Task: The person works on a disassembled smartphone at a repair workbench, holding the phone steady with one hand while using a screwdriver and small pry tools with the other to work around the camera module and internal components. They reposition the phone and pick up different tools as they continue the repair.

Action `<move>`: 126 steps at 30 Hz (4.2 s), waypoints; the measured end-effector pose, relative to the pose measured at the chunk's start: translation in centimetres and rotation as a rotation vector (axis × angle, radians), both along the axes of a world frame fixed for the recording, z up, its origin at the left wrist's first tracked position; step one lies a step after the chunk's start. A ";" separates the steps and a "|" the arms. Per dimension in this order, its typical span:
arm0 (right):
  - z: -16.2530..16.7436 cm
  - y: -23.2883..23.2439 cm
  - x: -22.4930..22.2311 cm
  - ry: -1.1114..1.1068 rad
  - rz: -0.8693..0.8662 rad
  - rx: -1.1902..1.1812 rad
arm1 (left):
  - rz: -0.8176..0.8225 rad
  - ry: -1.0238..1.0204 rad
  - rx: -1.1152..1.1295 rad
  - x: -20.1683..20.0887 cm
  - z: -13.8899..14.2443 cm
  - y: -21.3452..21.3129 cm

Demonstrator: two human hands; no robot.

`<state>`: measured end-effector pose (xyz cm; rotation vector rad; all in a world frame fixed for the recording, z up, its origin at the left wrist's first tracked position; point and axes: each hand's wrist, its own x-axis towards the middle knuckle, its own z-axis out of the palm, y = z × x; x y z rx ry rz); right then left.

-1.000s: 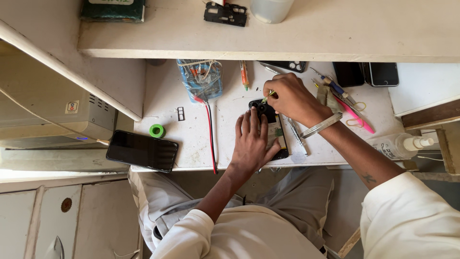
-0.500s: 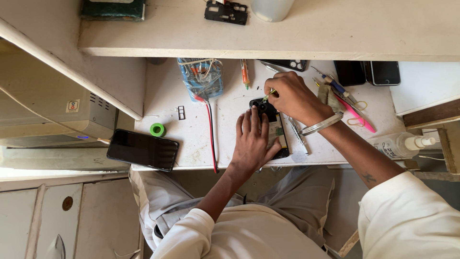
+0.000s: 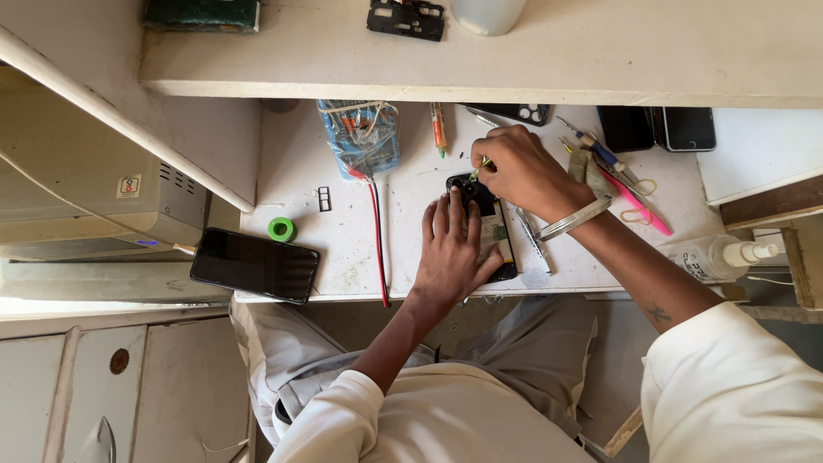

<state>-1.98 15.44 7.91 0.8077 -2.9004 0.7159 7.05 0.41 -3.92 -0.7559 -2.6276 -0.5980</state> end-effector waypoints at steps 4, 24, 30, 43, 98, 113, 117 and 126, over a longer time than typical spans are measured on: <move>0.1 0.1 0.1 -0.050 -0.064 0.023 | 0.003 -0.003 -0.005 0.0 0.0 0.0; -0.6 0.2 -0.3 0.036 0.006 0.026 | -0.005 -0.015 -0.006 -0.1 0.1 0.1; -0.3 0.4 -0.3 -0.030 -0.020 0.037 | -0.005 -0.019 -0.017 -0.1 0.1 0.1; -0.3 -0.8 -1.7 -0.111 0.021 0.238 | -0.009 -0.027 -0.017 -0.2 -0.3 0.2; 1.0 0.2 0.3 -0.257 -0.183 -0.149 | -0.005 0.012 -0.015 -0.3 0.1 0.0; -0.1 1.0 -0.3 -0.297 -0.176 -0.235 | -0.013 -0.007 -0.018 -0.3 0.1 0.0; -1.2 2.5 -1.0 -0.386 -0.301 -0.315 | -0.011 -0.014 -0.046 -0.4 0.1 0.0; -3.3 3.9 -1.1 -0.597 -0.567 -0.565 | -0.017 0.000 -0.036 -0.3 0.0 -0.1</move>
